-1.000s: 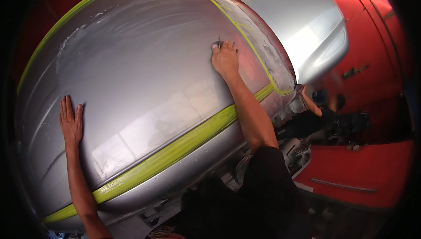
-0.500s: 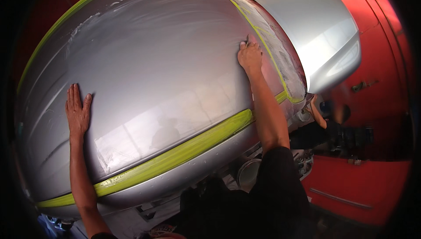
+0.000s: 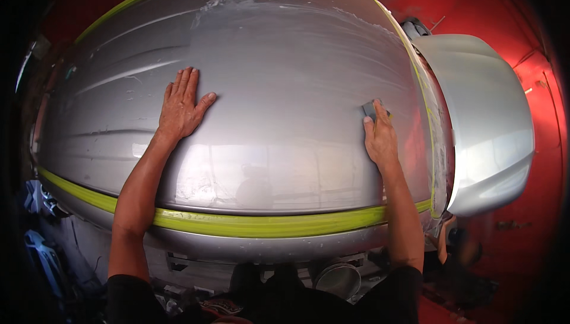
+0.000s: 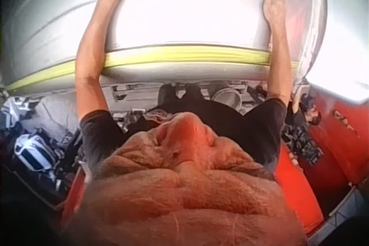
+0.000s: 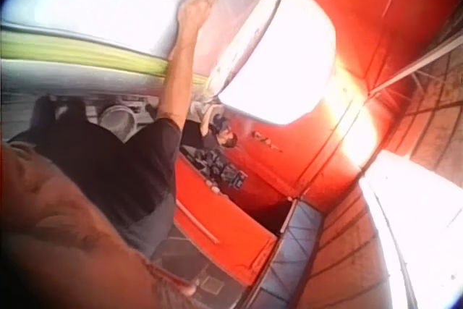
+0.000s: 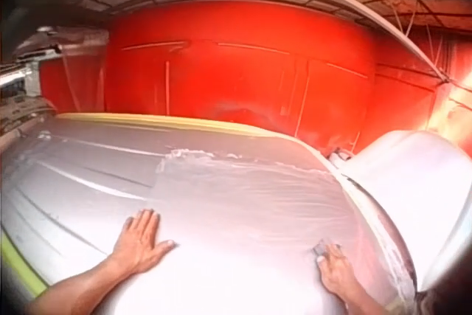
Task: Sanding the roof of a vehicle in preparation for body work or painting.
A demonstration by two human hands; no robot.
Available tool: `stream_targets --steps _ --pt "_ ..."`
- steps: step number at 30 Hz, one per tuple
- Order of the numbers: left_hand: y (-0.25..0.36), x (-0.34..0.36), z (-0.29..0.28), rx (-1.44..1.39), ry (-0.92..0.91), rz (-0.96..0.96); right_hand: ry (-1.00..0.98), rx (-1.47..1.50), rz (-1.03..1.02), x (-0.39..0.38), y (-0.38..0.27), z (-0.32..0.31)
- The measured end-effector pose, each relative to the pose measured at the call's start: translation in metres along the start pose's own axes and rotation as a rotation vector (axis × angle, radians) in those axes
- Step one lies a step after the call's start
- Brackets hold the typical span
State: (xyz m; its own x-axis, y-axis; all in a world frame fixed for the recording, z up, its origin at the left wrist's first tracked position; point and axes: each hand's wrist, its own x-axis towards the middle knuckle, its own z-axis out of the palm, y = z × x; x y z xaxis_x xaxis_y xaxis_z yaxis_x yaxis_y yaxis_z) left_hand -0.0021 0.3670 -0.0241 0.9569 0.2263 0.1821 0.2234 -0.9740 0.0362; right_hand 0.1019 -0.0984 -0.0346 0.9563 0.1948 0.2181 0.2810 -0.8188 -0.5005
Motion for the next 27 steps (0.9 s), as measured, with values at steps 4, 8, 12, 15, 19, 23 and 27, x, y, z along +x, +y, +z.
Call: stream_targets --steps 4,8,12,15,19,23,27 --pt "-0.003 -0.002 -0.001 0.002 -0.026 -0.031 -0.074 -0.122 -0.341 0.023 -0.045 0.032" --pt "-0.004 -0.003 -0.003 -0.049 -0.011 0.004 -0.198 -0.030 -0.685 0.063 -0.171 0.113" --pt "-0.008 -0.006 -0.004 -0.078 -0.006 0.011 -0.300 -0.075 -0.640 0.104 -0.256 0.165" --pt "-0.010 -0.005 -0.006 -0.080 0.003 0.060 -0.319 -0.081 -0.610 0.089 -0.240 0.147" --pt "-0.013 -0.004 -0.013 -0.133 -0.039 0.056 -0.356 -0.085 -0.532 0.018 -0.183 0.089" --pt "-0.013 -0.004 -0.023 -0.122 -0.044 0.078 -0.325 -0.156 -0.533 0.002 -0.199 0.085" --pt "-0.021 -0.007 -0.033 -0.124 -0.086 0.107 -0.239 -0.165 -0.544 0.076 -0.250 0.140"
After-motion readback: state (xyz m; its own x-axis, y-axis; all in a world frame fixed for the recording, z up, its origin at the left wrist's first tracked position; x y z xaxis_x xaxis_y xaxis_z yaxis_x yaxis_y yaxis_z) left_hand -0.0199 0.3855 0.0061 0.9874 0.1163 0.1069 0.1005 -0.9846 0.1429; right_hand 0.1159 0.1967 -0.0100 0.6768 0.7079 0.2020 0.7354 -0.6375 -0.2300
